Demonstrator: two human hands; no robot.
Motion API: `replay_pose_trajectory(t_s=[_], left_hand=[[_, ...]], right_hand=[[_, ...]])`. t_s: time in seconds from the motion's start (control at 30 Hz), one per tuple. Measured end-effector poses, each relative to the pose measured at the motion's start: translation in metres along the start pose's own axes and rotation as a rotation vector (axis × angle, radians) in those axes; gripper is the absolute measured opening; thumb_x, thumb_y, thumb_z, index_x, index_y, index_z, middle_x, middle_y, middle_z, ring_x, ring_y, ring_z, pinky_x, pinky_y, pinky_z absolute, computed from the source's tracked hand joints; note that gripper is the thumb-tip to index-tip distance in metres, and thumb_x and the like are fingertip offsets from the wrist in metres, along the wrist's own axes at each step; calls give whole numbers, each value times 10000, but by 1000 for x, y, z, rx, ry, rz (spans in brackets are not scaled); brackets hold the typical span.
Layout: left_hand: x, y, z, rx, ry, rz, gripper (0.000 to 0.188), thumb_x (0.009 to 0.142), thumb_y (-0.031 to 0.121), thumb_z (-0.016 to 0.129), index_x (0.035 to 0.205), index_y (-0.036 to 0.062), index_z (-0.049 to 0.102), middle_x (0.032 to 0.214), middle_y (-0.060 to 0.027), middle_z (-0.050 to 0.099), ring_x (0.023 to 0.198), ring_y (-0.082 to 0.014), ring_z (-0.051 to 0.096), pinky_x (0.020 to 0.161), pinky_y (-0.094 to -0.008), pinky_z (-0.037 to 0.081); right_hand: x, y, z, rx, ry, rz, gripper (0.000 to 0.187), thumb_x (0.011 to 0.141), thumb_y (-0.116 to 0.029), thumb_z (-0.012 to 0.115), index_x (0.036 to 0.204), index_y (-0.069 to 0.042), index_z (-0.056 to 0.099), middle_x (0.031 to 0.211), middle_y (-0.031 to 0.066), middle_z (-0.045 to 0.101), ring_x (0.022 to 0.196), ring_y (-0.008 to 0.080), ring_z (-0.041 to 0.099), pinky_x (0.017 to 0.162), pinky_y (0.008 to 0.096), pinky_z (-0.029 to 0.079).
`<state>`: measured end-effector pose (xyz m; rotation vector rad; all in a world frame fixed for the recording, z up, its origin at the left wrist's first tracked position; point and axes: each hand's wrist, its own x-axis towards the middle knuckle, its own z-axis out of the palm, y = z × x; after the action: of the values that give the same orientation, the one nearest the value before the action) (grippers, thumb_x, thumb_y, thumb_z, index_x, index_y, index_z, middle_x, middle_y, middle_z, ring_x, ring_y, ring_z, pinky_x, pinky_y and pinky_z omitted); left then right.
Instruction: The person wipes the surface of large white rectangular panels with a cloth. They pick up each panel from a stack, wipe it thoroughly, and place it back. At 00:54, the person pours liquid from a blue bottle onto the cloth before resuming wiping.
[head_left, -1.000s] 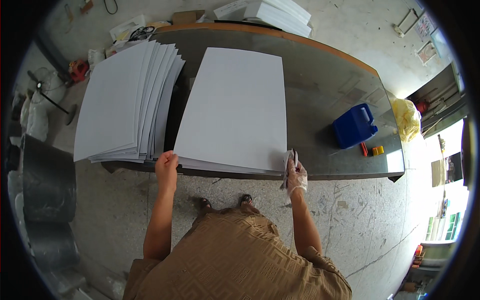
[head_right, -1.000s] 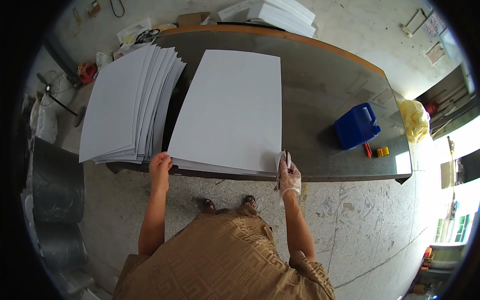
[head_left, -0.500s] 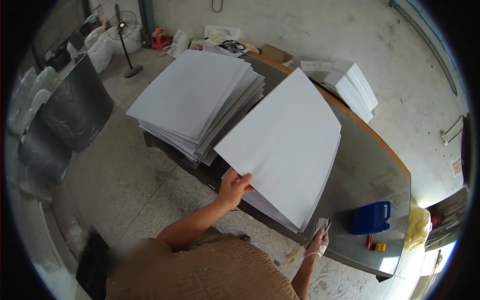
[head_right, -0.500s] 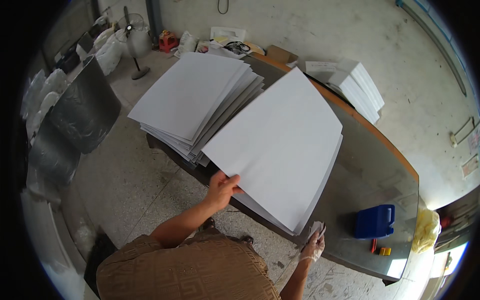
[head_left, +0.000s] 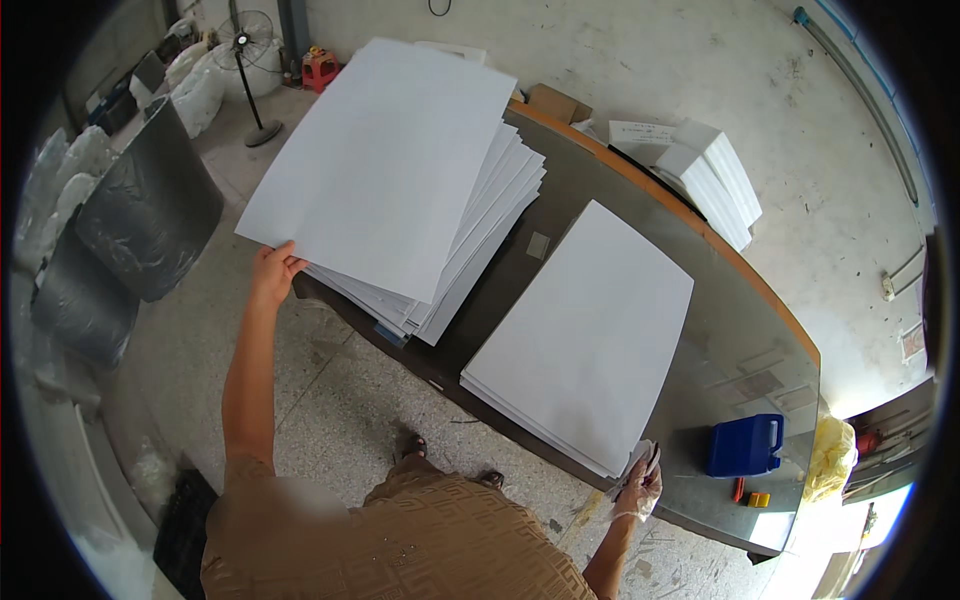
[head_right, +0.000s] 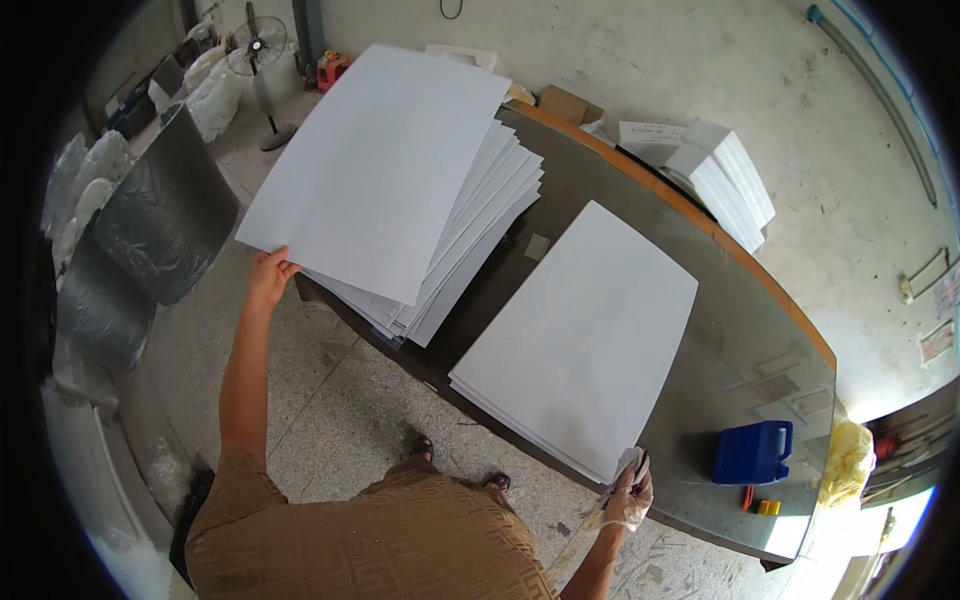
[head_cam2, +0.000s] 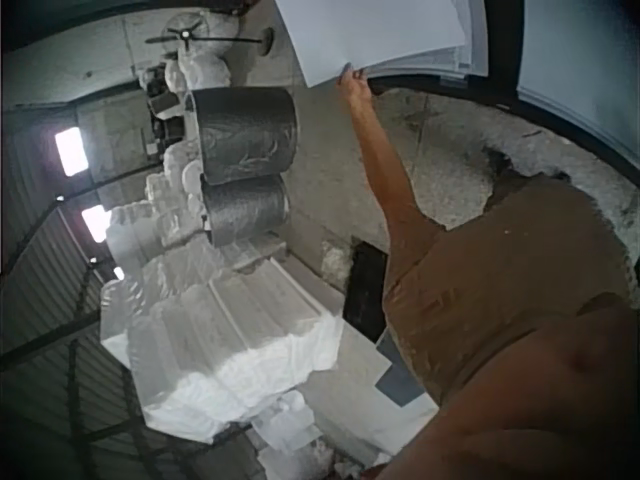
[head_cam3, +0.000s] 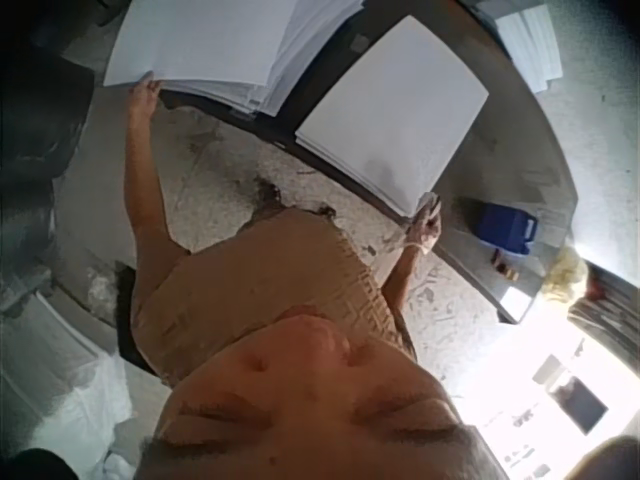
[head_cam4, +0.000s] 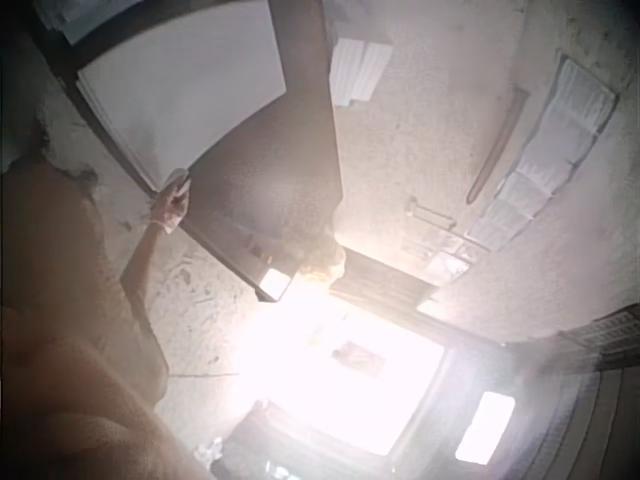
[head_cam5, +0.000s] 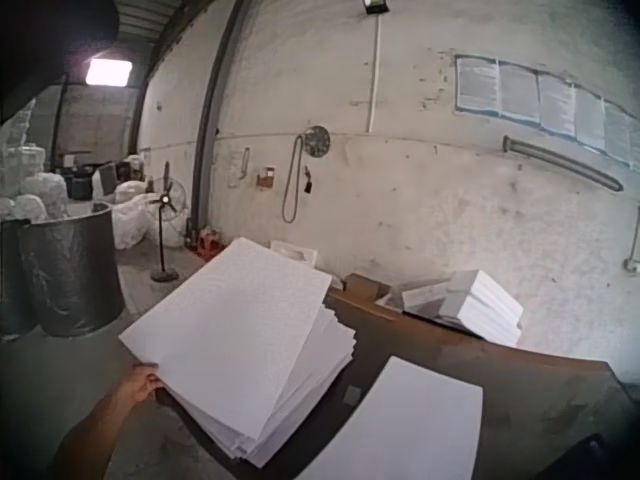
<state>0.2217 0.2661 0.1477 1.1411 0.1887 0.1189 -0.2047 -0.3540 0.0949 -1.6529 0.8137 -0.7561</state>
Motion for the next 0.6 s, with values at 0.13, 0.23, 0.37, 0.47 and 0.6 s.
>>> replay_pose_trajectory(t_s=[0.13, 0.23, 0.37, 0.47, 0.6], left_hand=[[31, -3, -32, 107, 40, -104, 258, 964, 114, 614, 1132, -77, 572, 1075, -189, 664, 953, -292, 698, 820, -436, 610], [34, 3, -24, 355, 48, -225, 316, 966, 195, 639, 1088, -92, 589, 956, -202, 675, 864, -295, 709, 786, -427, 622], [-8, 25, 2, 971, 198, -196, 348, 969, 293, 650, 1005, -53, 639, 787, -173, 683, 755, -248, 714, 660, -358, 599], [-76, -29, 36, 1205, 173, 789, 214, 993, 255, 612, 943, 55, 669, 737, -118, 642, 637, -249, 641, 547, -370, 465], [-195, -115, 118, 948, -669, 1039, 82, 868, 45, 649, 930, -8, 661, 944, -146, 652, 877, -325, 649, 761, -436, 556]], right_hand=[[-2, -36, 35, -149, -98, -130, 315, 895, -131, 687, 1178, 5, 667, 829, -15, 645, 649, 51, 534, 571, 215, 445], [5, -65, 59, -429, -173, -272, 299, 797, -119, 715, 1066, 10, 705, 784, 42, 619, 627, 114, 547, 549, 269, 435], [7, -98, 112, -533, -318, -422, 373, 756, -215, 808, 1061, -21, 719, 802, 107, 631, 621, 188, 593, 569, 320, 475], [10, -106, 154, -545, -441, -455, 421, 769, -278, 823, 1105, -45, 721, 879, 148, 656, 729, 250, 655, 638, 368, 538], [14, -120, 219, -536, -544, -585, 415, 795, -286, 808, 1133, -64, 716, 898, 159, 642, 804, 287, 637, 695, 395, 542]])
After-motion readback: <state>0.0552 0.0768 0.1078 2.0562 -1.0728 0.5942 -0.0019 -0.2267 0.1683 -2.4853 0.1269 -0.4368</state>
